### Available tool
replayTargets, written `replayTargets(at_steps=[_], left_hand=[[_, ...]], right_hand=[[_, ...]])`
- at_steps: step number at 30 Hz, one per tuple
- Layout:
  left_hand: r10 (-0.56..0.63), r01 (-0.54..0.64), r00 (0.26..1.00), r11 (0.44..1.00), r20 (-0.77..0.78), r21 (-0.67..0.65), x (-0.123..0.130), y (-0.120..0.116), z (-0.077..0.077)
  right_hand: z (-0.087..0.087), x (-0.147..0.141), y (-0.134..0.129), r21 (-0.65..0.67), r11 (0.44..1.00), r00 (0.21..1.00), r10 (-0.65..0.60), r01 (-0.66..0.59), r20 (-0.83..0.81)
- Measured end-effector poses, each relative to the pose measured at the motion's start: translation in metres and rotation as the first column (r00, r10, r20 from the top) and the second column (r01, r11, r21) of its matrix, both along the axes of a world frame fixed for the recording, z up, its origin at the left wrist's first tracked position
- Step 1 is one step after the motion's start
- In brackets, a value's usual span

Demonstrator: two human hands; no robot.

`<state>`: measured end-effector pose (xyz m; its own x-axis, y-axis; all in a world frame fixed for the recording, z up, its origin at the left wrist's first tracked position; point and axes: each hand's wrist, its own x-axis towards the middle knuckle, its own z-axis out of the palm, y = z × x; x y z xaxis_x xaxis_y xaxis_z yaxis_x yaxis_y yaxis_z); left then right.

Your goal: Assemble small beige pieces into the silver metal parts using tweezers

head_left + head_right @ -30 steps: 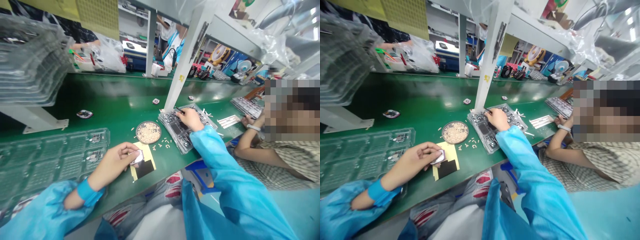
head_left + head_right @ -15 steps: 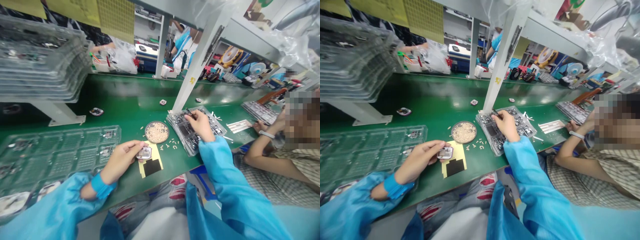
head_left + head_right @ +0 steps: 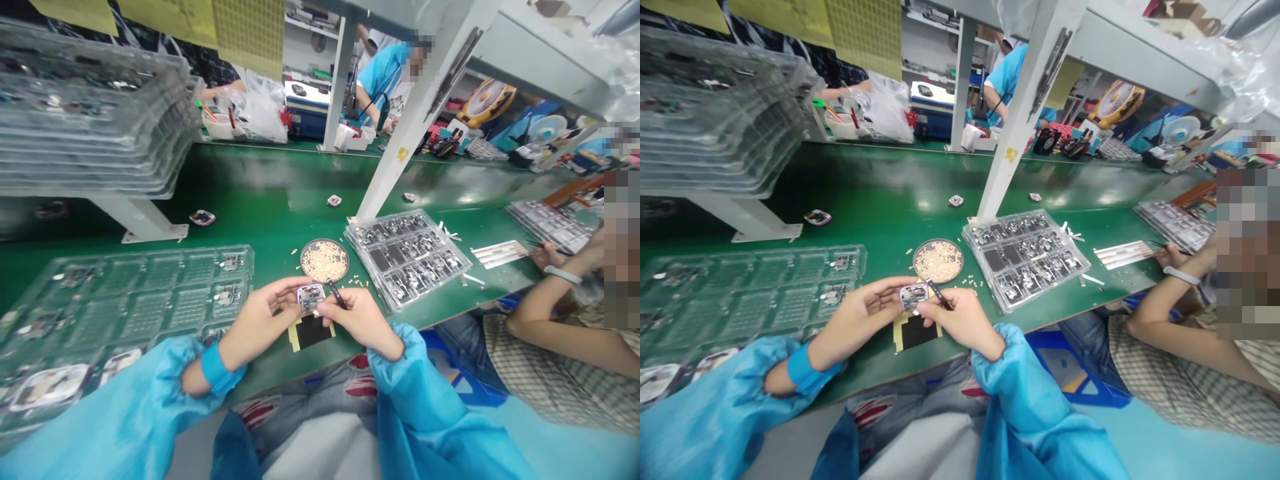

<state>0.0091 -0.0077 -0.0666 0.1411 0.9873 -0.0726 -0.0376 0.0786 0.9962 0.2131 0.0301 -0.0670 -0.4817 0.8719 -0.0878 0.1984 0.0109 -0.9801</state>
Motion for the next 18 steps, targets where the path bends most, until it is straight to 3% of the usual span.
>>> replayTargets(at_steps=[11, 18], left_hand=[[0.013, 0.011, 0.974, 0.994, -0.224, 0.105, -0.0012, -0.0031, -0.0036], [0.133, -0.034, 0.901, 0.971, -0.412, 0.238, 0.0012, -0.0056, -0.0032]], right_hand=[[-0.002, -0.0021, 0.0071, -0.028, 1.0, 1.0, 0.002, -0.002, 0.0], [-0.0042, -0.0024, 0.006, -0.031, 1.0, 1.0, -0.005, 0.006, 0.025]])
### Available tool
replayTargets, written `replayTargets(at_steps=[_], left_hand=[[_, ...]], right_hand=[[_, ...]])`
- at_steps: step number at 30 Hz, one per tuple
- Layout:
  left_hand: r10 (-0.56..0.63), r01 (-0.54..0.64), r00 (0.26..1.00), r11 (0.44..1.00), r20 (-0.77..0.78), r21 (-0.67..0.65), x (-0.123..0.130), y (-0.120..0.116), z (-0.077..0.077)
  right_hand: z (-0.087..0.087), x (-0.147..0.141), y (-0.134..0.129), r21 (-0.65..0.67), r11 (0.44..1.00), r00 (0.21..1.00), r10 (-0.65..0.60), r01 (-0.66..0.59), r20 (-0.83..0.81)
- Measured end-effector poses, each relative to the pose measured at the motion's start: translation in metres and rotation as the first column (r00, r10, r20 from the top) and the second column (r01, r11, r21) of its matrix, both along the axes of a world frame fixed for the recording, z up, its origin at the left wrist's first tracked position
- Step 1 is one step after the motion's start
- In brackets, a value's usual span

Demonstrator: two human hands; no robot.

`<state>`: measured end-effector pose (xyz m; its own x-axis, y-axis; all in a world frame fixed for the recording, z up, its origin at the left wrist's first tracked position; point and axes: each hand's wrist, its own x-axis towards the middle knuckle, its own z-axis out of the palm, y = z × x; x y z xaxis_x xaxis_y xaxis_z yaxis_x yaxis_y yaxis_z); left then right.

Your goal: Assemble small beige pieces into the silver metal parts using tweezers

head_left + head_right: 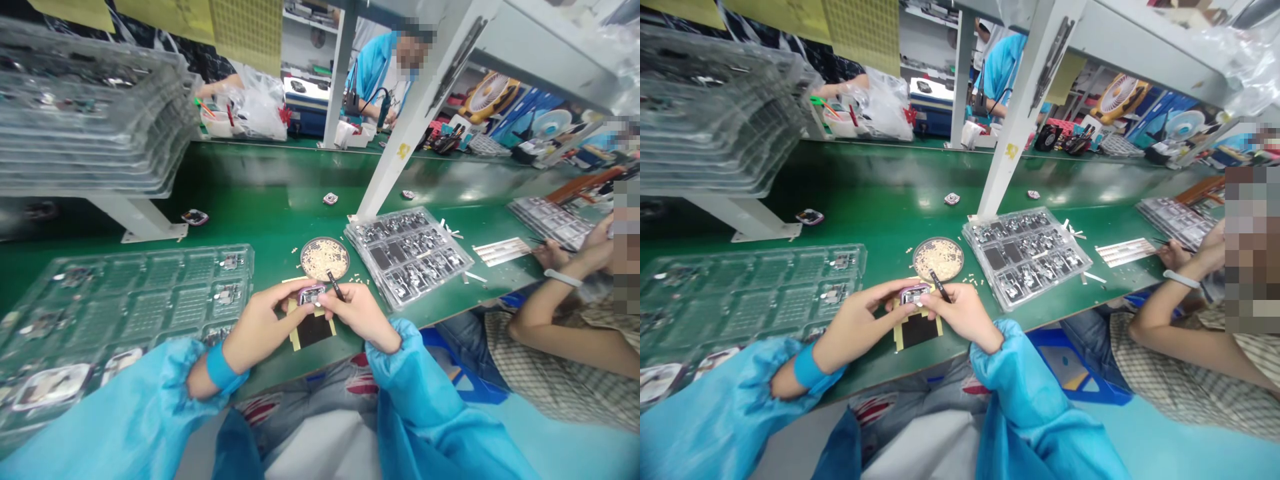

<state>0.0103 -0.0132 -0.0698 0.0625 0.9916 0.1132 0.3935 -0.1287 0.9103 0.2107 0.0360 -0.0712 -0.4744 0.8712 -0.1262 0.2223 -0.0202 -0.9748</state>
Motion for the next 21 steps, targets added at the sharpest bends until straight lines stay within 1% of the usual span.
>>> replayTargets(at_steps=[1, 3, 5, 7, 9, 11, 13, 15, 21], left_hand=[[0.013, -0.013, 1.0, 1.0, -0.004, 0.001, 0.0, 0.0, -0.001], [0.032, -0.031, 0.999, 0.999, 0.028, -0.024, -0.001, 0.0, -0.002], [0.037, -0.028, 0.992, 0.997, 0.124, -0.073, -0.002, 0.001, -0.003], [0.031, 0.0, 0.968, 0.992, 0.248, -0.124, -0.001, 0.001, -0.003], [0.026, 0.035, 0.931, 0.987, 0.364, -0.158, 0.0, 0.002, -0.001], [0.023, 0.062, 0.894, 0.983, 0.447, -0.174, 0.002, 0.002, 0.001], [0.03, 0.066, 0.879, 0.981, 0.475, -0.183, 0.002, 0.002, 0.003], [0.043, 0.055, 0.884, 0.979, 0.465, -0.194, 0.003, 0.002, 0.005], [0.054, 0.09, 0.849, 0.965, 0.525, -0.245, 0.001, 0.004, 0.006]], right_hand=[[-0.002, -0.001, -0.001, 0.027, 0.999, 0.999, -0.035, 0.035, 0.002], [-0.005, -0.005, -0.003, 0.088, 0.985, 0.989, -0.143, 0.146, -0.04], [-0.007, -0.01, -0.005, 0.117, 0.965, 0.968, -0.218, 0.233, -0.128], [-0.009, -0.015, -0.007, 0.106, 0.965, 0.955, -0.217, 0.241, -0.201], [-0.01, -0.019, -0.008, 0.086, 0.969, 0.952, -0.207, 0.231, -0.225], [-0.01, -0.022, -0.008, 0.061, 0.974, 0.95, -0.198, 0.219, -0.242], [-0.011, -0.023, -0.007, 0.041, 0.98, 0.948, -0.179, 0.196, -0.262], [-0.011, -0.023, -0.007, 0.034, 0.981, 0.948, -0.174, 0.189, -0.267], [-0.011, -0.026, -0.008, 0.035, 0.958, 0.931, -0.268, 0.285, -0.248]])
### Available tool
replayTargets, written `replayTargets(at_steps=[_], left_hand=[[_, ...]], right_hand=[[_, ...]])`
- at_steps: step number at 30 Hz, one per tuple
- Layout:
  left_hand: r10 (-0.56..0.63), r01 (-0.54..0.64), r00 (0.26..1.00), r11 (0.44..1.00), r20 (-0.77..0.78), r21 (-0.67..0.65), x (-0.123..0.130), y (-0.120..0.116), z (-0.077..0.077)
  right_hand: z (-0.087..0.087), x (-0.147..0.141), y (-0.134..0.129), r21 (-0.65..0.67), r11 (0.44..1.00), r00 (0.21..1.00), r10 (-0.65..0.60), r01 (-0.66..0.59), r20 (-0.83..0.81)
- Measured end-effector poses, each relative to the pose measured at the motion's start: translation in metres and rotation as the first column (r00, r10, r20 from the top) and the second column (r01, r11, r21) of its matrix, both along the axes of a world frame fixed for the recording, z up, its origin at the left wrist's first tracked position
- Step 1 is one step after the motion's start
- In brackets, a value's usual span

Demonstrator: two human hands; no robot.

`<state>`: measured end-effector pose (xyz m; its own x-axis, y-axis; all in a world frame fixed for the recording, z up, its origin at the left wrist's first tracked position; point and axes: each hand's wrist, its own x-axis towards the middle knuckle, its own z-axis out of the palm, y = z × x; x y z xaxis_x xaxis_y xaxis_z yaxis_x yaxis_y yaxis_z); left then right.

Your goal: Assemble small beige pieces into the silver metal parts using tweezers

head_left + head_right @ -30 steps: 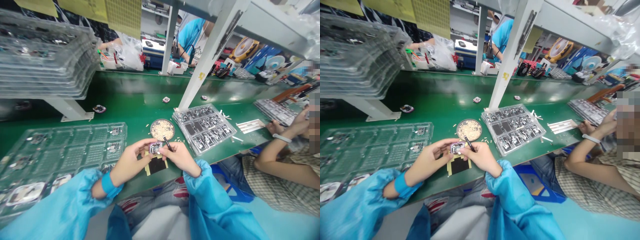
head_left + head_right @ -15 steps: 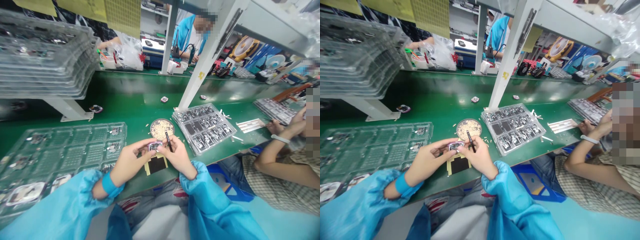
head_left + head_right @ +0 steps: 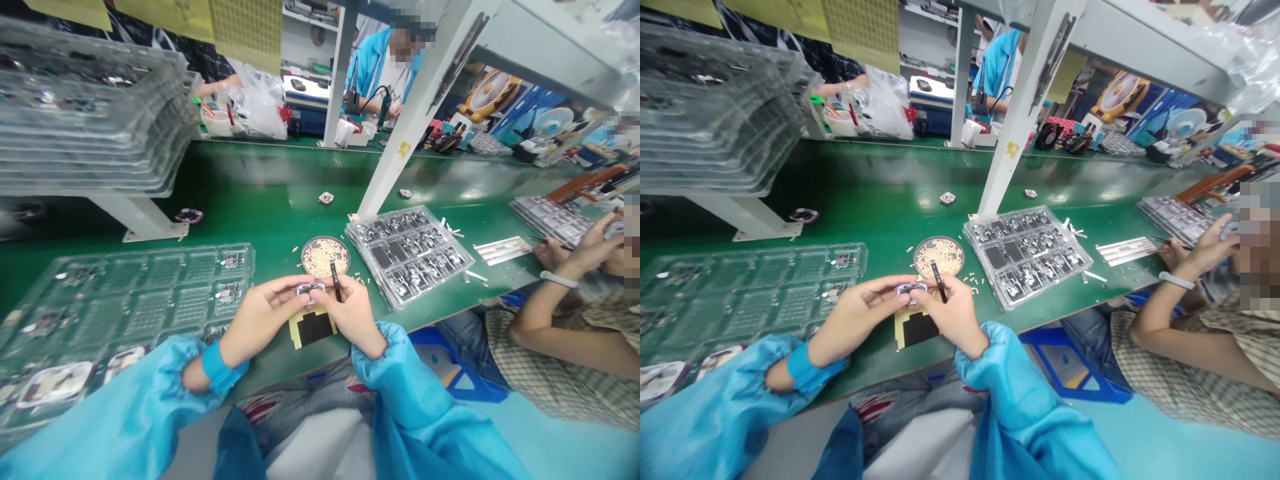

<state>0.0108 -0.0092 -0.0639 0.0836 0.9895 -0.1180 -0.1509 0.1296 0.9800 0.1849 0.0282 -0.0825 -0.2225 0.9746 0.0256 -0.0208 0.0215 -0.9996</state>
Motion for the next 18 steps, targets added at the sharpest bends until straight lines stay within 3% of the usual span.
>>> replayTargets(at_steps=[5, 9, 12, 18], left_hand=[[-0.016, 0.016, 1.0, 0.999, -0.007, -0.033, -0.0041, 0.0022, -0.0021], [-0.018, 0.019, 1.0, 0.995, -0.011, 0.094, 0.0008, 0.002, -0.0017], [0.037, -0.008, 0.991, 0.977, -0.132, 0.215, 0.005, 0.0001, -0.0036], [0.086, 0.028, 0.889, 0.97, -0.45, 0.24, 0.0056, -0.0048, -0.006]], right_hand=[[-0.0007, -0.002, -0.0005, -0.01, 1.0, 1.0, -0.006, 0.006, -0.008], [-0.0007, -0.0047, -0.0019, 0.006, 1.0, 1.0, 0.016, -0.016, 0.006], [0.0005, -0.0049, -0.0025, 0.004, 0.999, 0.998, 0.035, -0.036, 0.047], [0.0018, -0.0031, -0.0031, 0.052, 0.999, 0.986, -0.004, -0.005, 0.164]])
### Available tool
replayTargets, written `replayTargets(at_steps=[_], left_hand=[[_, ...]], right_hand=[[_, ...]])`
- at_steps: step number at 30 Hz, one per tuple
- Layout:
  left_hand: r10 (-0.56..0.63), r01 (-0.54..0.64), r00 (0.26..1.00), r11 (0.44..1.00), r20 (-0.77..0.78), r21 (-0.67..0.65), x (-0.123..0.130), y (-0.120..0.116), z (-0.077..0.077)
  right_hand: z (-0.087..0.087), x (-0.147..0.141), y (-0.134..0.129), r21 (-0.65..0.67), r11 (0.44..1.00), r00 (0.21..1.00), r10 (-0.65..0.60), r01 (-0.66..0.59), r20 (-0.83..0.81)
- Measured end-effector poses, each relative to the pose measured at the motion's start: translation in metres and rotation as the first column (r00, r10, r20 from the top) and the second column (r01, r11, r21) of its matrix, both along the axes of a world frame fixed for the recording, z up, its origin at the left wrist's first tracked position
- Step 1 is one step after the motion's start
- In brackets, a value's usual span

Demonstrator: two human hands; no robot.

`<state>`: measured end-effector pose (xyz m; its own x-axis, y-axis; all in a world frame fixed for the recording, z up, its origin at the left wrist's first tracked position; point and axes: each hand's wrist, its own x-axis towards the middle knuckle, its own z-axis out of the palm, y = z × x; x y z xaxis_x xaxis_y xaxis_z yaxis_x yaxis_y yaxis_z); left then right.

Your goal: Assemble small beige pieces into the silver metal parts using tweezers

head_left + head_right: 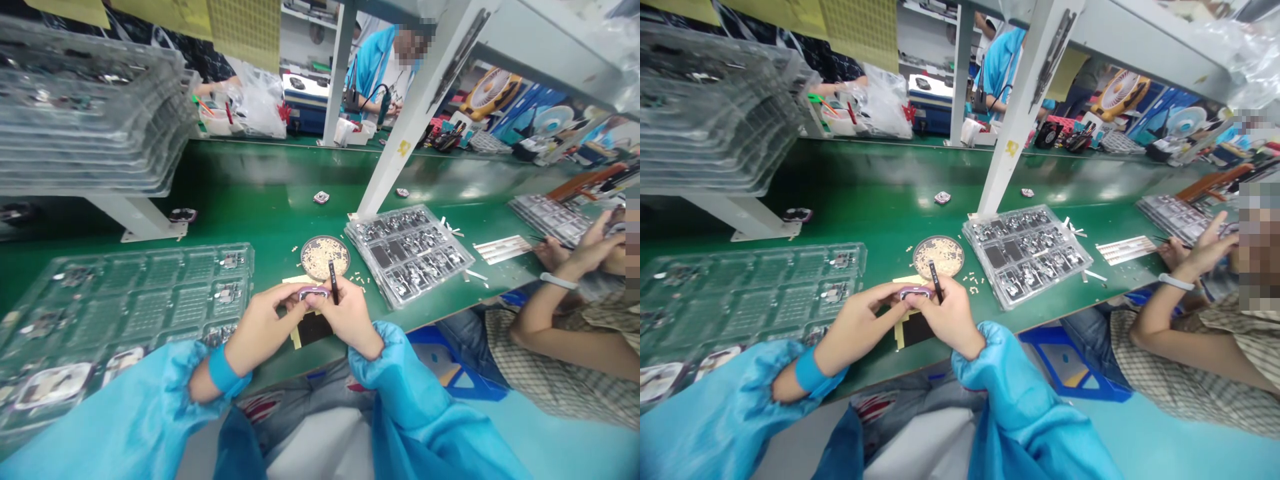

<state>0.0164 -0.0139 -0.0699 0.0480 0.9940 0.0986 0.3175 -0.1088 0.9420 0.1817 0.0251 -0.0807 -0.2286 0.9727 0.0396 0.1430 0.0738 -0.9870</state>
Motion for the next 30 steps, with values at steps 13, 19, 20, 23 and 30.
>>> replayTargets(at_steps=[13, 19, 20, 23, 30], left_hand=[[0.075, -0.069, 0.994, 0.995, -0.079, 0.077, 0.001, -0.005, 0.003], [0.116, -0.089, 0.98, 0.983, -0.164, 0.164, 0.0, -0.004, 0.005], [0.114, -0.087, 0.98, 0.983, -0.164, 0.162, 0.0, -0.004, 0.004], [0.122, -0.098, 0.981, 0.983, -0.152, 0.157, 0.0, -0.002, 0.002], [0.124, -0.105, 0.984, 0.983, -0.13, 0.148, 0.001, -0.001, 0.002]], right_hand=[[0.001, 0.004, 0.002, 0.181, 0.982, 0.994, 0.03, -0.048, 0.102], [0.014, 0.018, 0.009, 0.514, 0.851, 0.989, 0.047, -0.113, 0.139], [0.015, 0.019, 0.01, 0.535, 0.832, 0.985, 0.072, -0.147, 0.159], [0.016, 0.021, 0.013, 0.536, 0.826, 0.981, 0.097, -0.175, 0.171], [0.017, 0.022, 0.014, 0.521, 0.849, 0.993, 0.037, -0.091, 0.113]])
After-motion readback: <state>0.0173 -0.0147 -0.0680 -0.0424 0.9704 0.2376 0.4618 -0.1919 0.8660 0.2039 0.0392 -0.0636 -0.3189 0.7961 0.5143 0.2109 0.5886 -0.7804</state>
